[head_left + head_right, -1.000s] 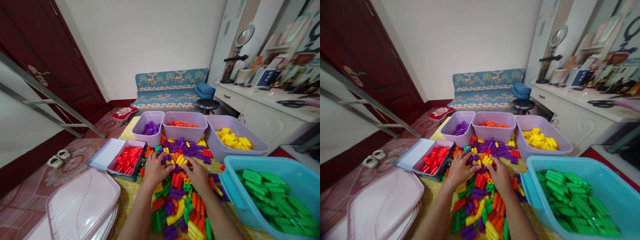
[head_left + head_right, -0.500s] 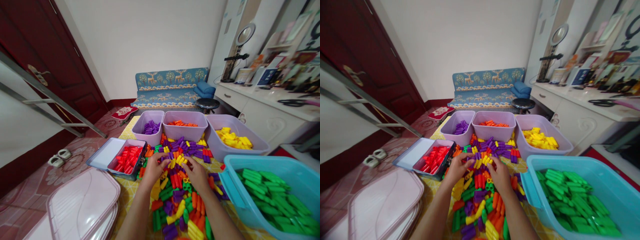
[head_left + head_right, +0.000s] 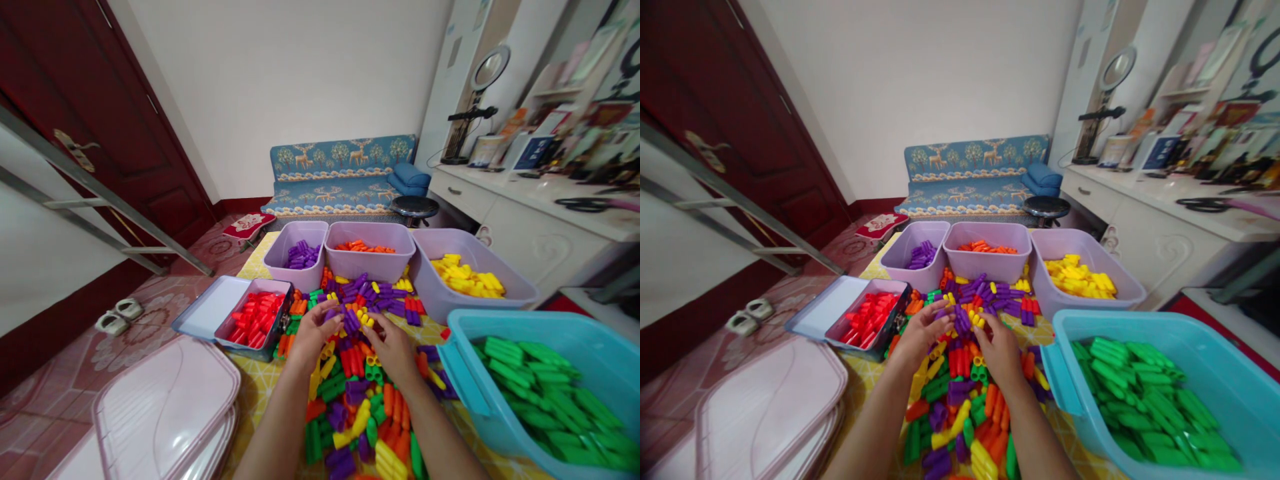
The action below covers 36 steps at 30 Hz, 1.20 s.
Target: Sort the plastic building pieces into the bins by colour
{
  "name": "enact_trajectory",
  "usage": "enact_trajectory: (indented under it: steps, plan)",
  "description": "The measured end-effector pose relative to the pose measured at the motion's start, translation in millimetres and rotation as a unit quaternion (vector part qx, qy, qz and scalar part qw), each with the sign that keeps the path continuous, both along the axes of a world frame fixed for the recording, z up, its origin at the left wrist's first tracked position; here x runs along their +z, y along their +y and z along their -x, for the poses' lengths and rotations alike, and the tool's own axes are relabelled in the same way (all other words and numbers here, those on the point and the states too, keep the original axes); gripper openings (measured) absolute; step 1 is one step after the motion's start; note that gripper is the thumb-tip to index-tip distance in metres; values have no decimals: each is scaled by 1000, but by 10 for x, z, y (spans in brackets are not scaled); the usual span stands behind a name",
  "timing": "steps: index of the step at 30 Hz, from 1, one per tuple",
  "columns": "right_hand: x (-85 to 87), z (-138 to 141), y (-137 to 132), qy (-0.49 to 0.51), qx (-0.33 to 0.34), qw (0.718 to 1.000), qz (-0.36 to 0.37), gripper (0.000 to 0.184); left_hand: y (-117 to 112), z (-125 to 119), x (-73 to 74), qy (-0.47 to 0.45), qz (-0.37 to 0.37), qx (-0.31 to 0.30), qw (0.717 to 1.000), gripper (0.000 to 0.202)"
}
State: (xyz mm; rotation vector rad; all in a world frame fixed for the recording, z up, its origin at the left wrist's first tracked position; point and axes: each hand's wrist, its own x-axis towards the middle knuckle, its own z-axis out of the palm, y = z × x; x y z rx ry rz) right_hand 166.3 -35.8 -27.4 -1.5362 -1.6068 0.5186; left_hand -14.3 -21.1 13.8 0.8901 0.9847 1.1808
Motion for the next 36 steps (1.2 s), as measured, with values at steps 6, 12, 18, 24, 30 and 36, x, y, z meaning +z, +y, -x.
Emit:
enact_trajectory:
  steps: [6,12,18,24,30,36]
  plan:
    - [-5,-6,2,0,12,1000,-5,33,-13,-28,-115,428,-229,-4,874,49]
    - [15,-4,0,-6,13,1000,-6,32,-21,-134,-61,549,-260,-24,794,54]
    - [-5,-8,8,-11,12,1000,-7,32,12,-169,-88,522,-273,-14,808,16]
    - [-3,-7,-2,-8,14,1000,3,33,0,-129,3,375,-277,71,882,20]
    - [32,3,-11,-18,2,1000,1,33,460,123,482,209,-245,162,933,56]
    - [-12,-4,6,-21,0,1000,-4,32,596,229,505,245,-230,119,934,59]
